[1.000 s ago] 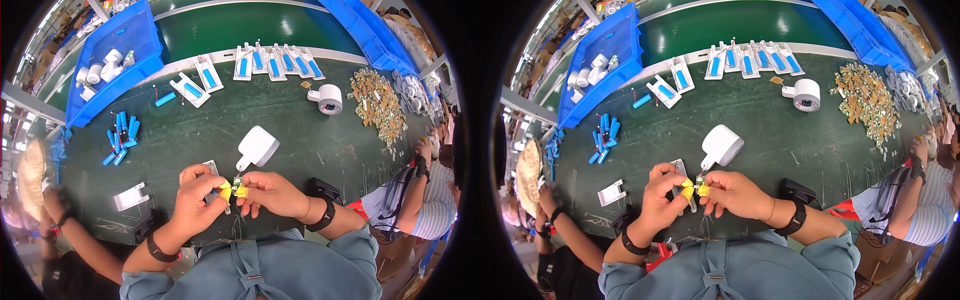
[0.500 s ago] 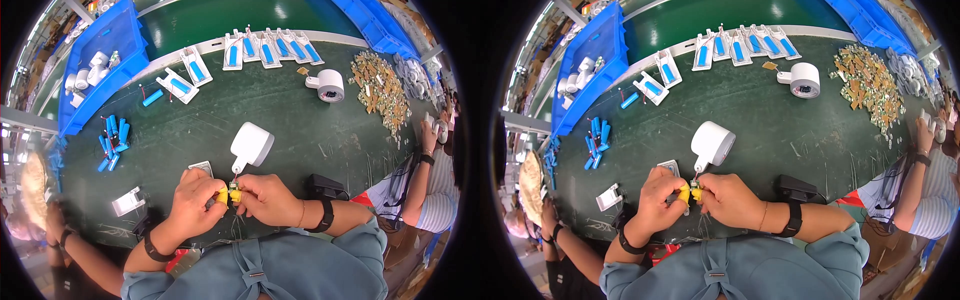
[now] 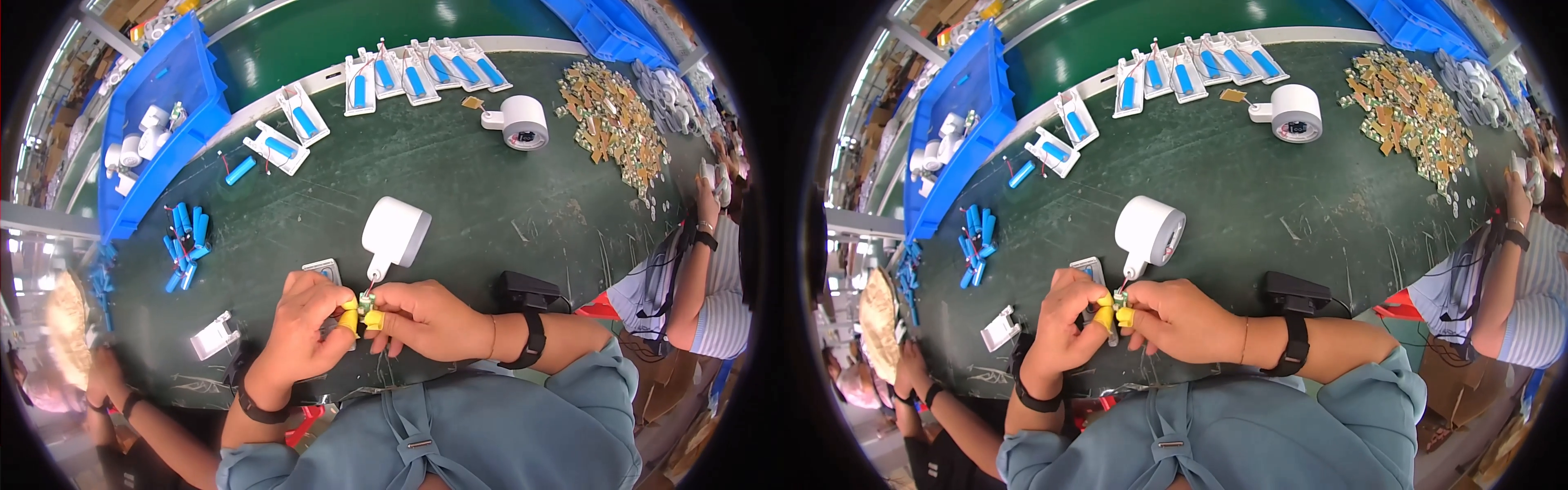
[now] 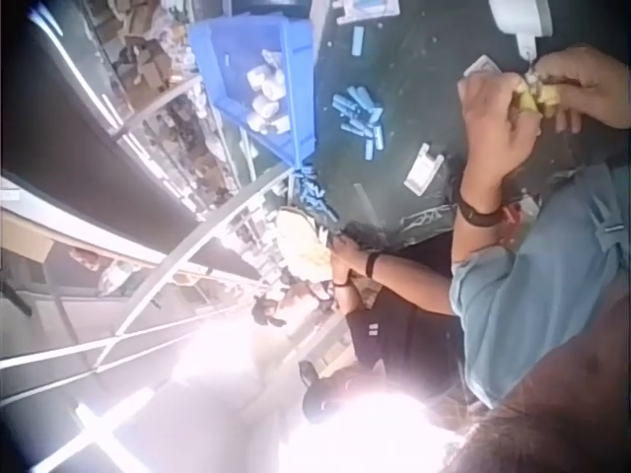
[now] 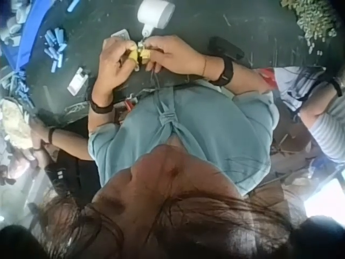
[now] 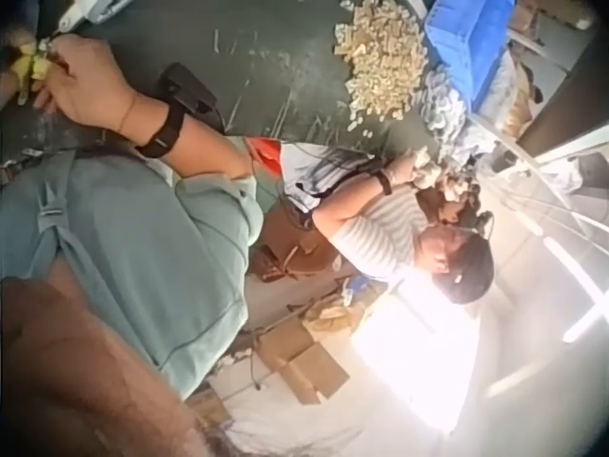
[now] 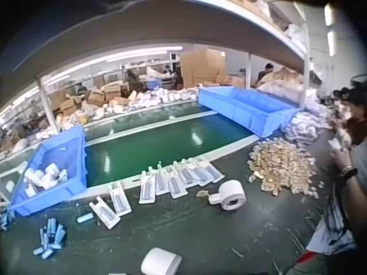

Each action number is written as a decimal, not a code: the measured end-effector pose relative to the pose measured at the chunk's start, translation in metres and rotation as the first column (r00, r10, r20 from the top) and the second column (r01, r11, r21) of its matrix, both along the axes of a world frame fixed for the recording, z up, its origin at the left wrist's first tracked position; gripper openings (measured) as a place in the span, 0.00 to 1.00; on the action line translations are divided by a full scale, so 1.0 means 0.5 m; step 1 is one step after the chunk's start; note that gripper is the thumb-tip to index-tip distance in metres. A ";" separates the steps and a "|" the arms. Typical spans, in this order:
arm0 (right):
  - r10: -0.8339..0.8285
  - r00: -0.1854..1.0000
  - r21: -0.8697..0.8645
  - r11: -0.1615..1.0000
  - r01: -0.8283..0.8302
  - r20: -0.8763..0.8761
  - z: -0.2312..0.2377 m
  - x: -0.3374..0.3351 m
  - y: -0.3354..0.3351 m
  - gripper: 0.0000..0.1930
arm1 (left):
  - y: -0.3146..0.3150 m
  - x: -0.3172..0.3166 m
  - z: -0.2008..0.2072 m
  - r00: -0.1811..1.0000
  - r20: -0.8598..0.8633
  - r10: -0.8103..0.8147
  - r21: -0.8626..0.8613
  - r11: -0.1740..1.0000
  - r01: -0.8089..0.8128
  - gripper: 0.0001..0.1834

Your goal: Assembling small electronic parts and plastic housings on a factory production line.

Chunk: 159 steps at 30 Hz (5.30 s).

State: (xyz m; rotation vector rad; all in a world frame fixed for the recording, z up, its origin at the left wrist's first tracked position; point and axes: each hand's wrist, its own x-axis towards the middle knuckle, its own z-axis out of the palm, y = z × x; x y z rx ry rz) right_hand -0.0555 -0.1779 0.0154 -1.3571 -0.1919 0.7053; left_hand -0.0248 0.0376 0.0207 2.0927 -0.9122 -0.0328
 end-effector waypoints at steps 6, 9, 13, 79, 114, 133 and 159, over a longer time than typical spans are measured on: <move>0.076 0.948 0.185 0.983 -0.019 -0.308 -0.003 0.008 -0.008 0.12 | 0.007 0.002 0.016 0.998 -0.046 -0.049 0.054 0.997 0.052 0.15; 0.100 0.941 0.185 0.982 -0.041 -0.322 -0.003 0.015 -0.006 0.12 | 0.008 0.002 0.012 0.996 -0.037 -0.075 0.043 0.996 0.077 0.14; 0.093 0.946 0.190 0.981 -0.034 -0.310 -0.007 0.014 0.000 0.11 | 0.003 0.002 0.013 0.992 -0.020 -0.121 0.081 0.989 0.123 0.14; 0.209 0.975 -0.070 0.974 -0.214 -0.072 0.003 0.001 0.001 0.12 | 0.389 -0.019 0.069 0.235 0.616 0.752 0.056 0.255 -0.965 0.16; 0.193 0.651 -0.298 0.953 0.053 0.734 0.060 0.021 0.082 0.17 | 0.265 -0.027 0.078 0.803 -0.414 0.429 -0.058 0.868 -0.494 0.11; -0.044 0.652 -0.269 0.888 0.373 0.757 0.061 0.010 -0.062 0.15 | 0.286 -0.143 0.073 0.859 0.297 0.416 0.606 0.614 -0.507 0.28; 0.374 0.327 -0.456 0.861 0.227 0.868 -0.001 -0.043 -0.013 0.17 | -0.020 -0.140 -0.019 0.980 0.061 0.190 0.126 0.972 -0.196 0.48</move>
